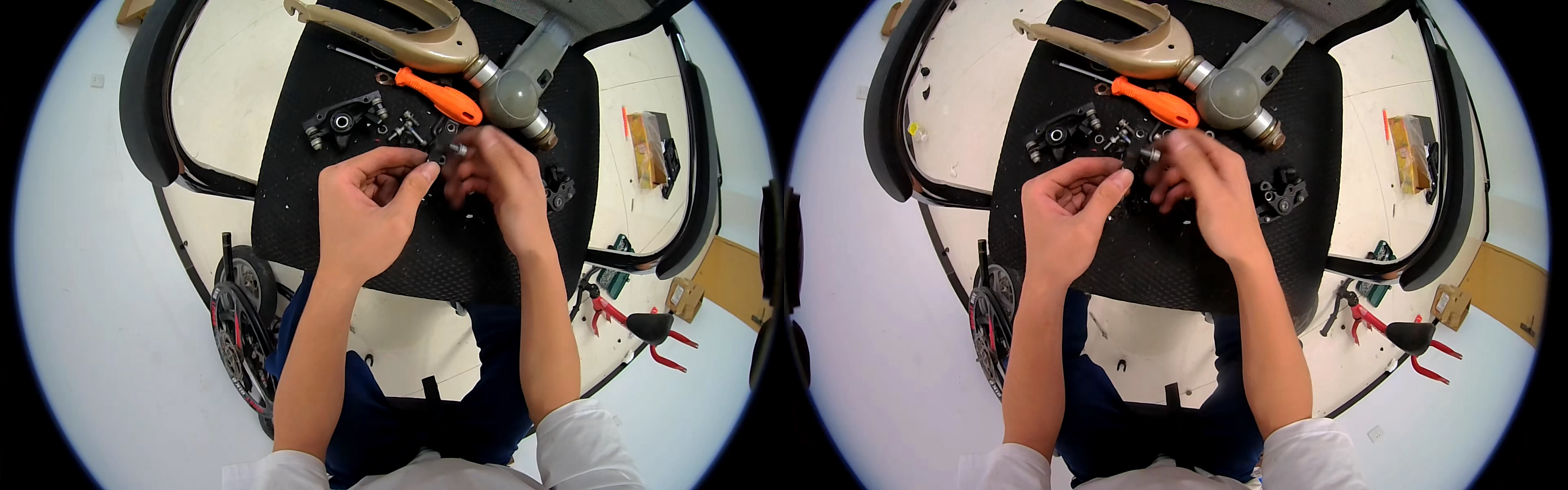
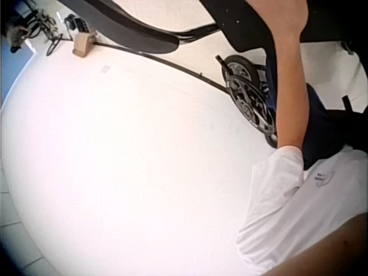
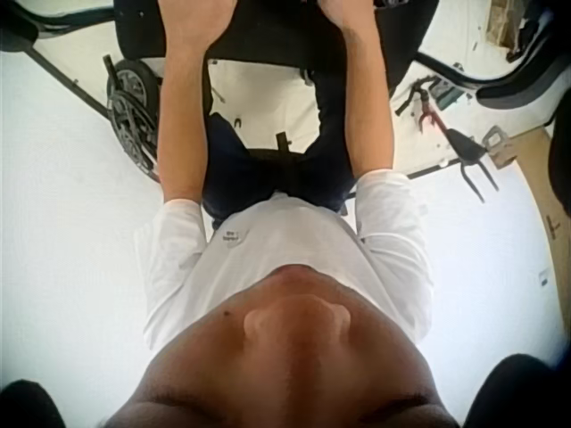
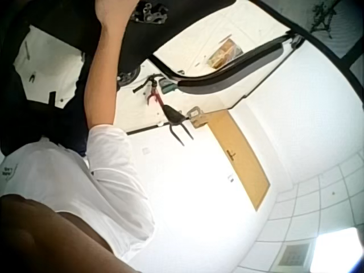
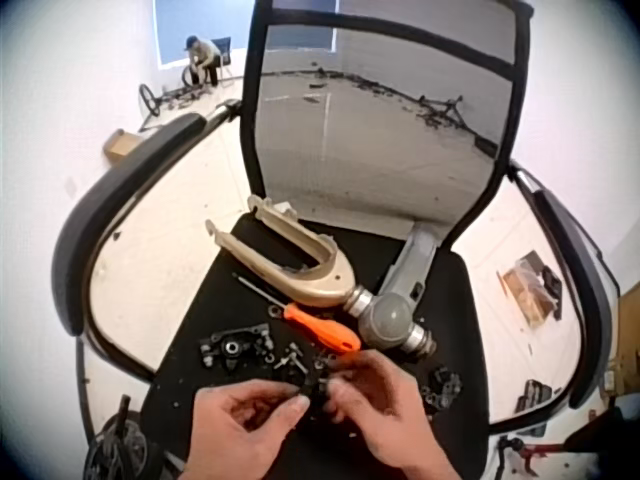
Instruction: The person assembles small bicycle components on a black mat, using an Allen key to tighten screws and align parts. They repeatedly pick up, align, and fasten small metal pieces, occasionally placing them back on the mat.
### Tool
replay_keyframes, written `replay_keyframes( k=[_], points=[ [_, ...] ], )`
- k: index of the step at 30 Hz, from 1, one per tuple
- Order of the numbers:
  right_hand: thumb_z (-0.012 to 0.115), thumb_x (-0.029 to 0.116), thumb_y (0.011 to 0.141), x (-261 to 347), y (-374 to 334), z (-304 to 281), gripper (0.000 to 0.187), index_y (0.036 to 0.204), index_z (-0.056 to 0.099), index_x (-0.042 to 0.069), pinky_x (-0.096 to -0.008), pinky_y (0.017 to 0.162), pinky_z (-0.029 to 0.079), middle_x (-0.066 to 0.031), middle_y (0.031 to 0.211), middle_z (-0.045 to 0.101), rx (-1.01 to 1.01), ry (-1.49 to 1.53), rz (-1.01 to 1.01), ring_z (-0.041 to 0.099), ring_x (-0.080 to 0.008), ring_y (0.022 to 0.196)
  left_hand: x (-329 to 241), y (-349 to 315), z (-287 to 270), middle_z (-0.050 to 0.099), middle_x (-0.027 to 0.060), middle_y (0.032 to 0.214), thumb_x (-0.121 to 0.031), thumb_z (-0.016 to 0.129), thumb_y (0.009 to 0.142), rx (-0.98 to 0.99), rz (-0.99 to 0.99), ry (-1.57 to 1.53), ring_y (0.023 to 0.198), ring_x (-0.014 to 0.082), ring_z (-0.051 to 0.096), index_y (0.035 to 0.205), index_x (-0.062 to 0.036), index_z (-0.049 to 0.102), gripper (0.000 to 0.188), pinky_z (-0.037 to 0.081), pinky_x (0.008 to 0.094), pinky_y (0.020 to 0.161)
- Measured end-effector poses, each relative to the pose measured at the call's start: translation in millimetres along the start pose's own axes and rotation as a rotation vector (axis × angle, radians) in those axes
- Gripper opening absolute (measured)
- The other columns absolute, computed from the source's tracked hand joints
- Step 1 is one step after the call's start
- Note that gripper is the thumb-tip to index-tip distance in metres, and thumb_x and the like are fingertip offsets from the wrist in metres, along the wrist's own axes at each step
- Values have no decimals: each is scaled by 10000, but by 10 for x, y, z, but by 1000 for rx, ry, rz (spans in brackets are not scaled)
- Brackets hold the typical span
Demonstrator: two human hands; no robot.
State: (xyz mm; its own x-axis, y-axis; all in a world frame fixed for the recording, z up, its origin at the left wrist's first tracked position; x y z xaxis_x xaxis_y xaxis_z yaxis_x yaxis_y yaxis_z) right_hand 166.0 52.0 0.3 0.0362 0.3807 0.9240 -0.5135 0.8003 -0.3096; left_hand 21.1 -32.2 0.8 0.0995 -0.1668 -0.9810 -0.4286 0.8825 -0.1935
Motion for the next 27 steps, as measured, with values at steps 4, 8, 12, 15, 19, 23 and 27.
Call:
replay_keyframes(
  k=[4,8,12,15,19,23,27],
  points=[
    [481,316,1020,-15,-17,-6,342,926,570,0,-229,558,474,-58,721,602,88,42,95,588,-118,607,24,-3,27,594,-34,657,-42,715,846,1,41,46,539,-19,407,904,59,712,117,290,162,463],
    [603,130,953,-25,-9,74,142,935,566,-6,-227,595,497,-53,778,620,4,-75,-148,613,-105,675,-13,8,8,633,-1,717,-41,722,845,-12,14,13,592,3,485,935,63,707,139,364,159,519],
    [691,-36,823,-41,-10,87,117,873,590,-9,-252,688,535,-70,865,667,-136,-332,-457,651,-122,770,-12,12,-5,672,34,757,-47,726,843,1,-19,-30,628,25,564,948,67,707,156,435,159,554],
    [705,-61,779,-15,-28,100,127,848,615,-4,-262,715,538,-79,880,678,-178,-696,-766,658,-135,788,-10,20,-18,682,46,753,-55,725,841,-2,-91,-87,634,33,583,933,65,713,151,450,164,562],
    [685,-10,827,-7,-41,97,104,920,637,-17,-269,691,537,-91,874,674,-123,-640,-646,658,-147,778,-107,20,-82,699,69,792,-56,726,838,26,-262,-106,692,57,625,937,62,714,154,494,179,625],
    [562,137,978,33,-5,122,212,1016,603,-67,-257,601,517,-81,812,641,-15,105,31,620,-137,650,-9,10,-66,690,55,786,-43,722,842,5,-38,-57,665,44,607,949,63,707,152,480,171,598],
    [578,110,968,-6,-25,66,175,994,609,-61,-246,608,523,-76,747,637,74,28,18,622,-128,628,-33,13,-66,686,45,810,-28,721,852,10,-23,90,681,43,610,971,75,690,161,493,171,622]
  ],
)
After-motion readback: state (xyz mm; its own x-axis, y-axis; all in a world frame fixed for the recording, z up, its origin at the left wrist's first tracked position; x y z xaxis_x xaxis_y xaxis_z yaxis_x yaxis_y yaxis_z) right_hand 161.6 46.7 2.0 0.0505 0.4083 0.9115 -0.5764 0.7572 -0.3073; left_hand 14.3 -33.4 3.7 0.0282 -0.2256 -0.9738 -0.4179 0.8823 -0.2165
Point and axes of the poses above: each hand's wrist, its own y-axis towards the middle knuckle, its own z-axis out of the palm, x = y × z, the point moved 1 cm from there along y, towards the middle knuckle
